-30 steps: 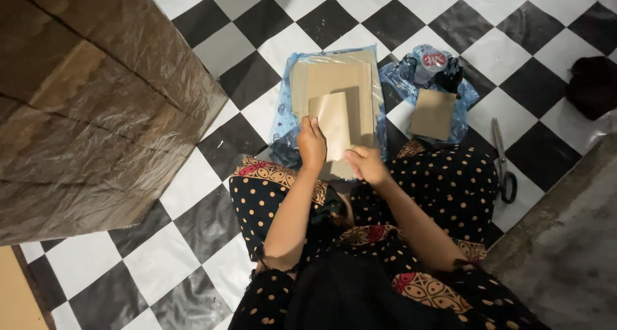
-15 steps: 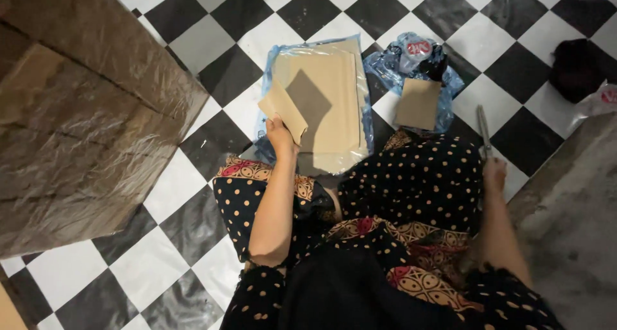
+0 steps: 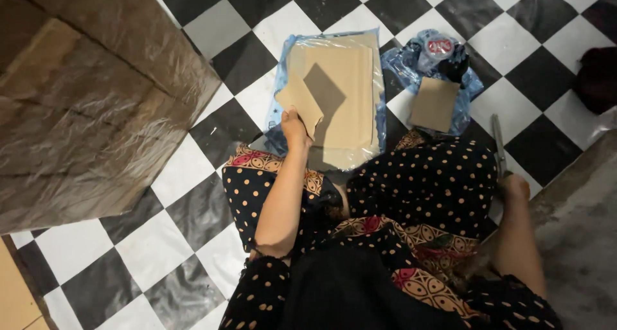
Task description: Cutting cardboard sheets with scissors and folding them into packaging inserts
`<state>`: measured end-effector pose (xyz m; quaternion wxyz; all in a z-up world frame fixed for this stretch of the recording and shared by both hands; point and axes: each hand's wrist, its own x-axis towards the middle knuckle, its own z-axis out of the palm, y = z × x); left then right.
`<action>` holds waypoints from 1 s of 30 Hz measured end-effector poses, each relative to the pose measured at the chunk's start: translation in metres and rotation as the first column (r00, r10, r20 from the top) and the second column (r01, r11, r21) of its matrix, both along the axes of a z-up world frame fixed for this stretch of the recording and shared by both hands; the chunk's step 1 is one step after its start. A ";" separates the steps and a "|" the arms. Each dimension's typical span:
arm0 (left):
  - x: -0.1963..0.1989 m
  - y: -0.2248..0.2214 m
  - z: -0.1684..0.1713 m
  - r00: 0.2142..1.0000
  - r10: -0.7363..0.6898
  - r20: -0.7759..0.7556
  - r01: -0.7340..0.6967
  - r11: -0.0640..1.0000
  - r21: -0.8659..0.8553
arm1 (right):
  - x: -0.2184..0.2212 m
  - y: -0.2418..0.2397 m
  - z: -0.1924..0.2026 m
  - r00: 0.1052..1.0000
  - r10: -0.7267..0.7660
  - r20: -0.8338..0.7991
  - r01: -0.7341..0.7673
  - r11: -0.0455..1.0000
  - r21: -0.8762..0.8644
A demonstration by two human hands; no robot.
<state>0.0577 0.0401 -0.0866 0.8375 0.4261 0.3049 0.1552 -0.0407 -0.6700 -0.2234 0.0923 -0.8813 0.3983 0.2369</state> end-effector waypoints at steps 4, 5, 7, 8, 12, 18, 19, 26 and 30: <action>-0.002 0.004 -0.009 1.000 0.007 -0.025 -0.007 1.000 0.009 | -0.001 0.012 0.027 0.953 -0.268 0.139 0.237 0.950 0.205; -0.002 0.004 -0.009 1.000 0.001 -0.027 -0.002 0.999 -0.039 | 0.003 0.014 0.039 0.751 -0.660 0.031 0.563 0.663 0.494; 0.001 0.005 -0.009 1.000 0.005 -0.028 -0.009 0.992 -0.124 | -0.009 -0.024 0.027 0.848 -0.504 0.163 0.237 0.636 0.735; 0.001 0.004 -0.010 1.000 0.002 -0.031 -0.008 0.978 -0.207 | -0.017 -0.044 0.021 0.867 -0.370 0.333 -0.118 0.498 0.859; 0.003 0.004 -0.014 0.999 0.005 0.034 0.008 0.937 -0.348 | -0.013 0.084 0.170 0.692 -0.496 0.524 -0.682 -0.213 0.699; 0.010 0.006 -0.040 0.994 -0.087 -0.062 0.065 0.952 -0.299 | 0.003 0.216 0.245 0.812 -0.543 0.216 -0.506 -0.468 0.724; 0.007 0.005 -0.037 0.994 -0.099 -0.054 0.078 0.948 -0.309 | -0.004 0.255 0.266 0.888 -0.427 0.171 -0.393 -0.509 0.766; 0.018 0.007 -0.042 0.982 -0.082 -0.168 0.029 0.955 -0.295 | -0.069 0.473 0.410 0.995 -0.005 -0.100 0.043 -0.880 0.473; 0.025 0.006 -0.056 0.977 -0.101 -0.187 0.039 0.951 -0.307 | -0.075 0.460 0.330 0.972 0.120 0.204 -0.067 -0.687 0.724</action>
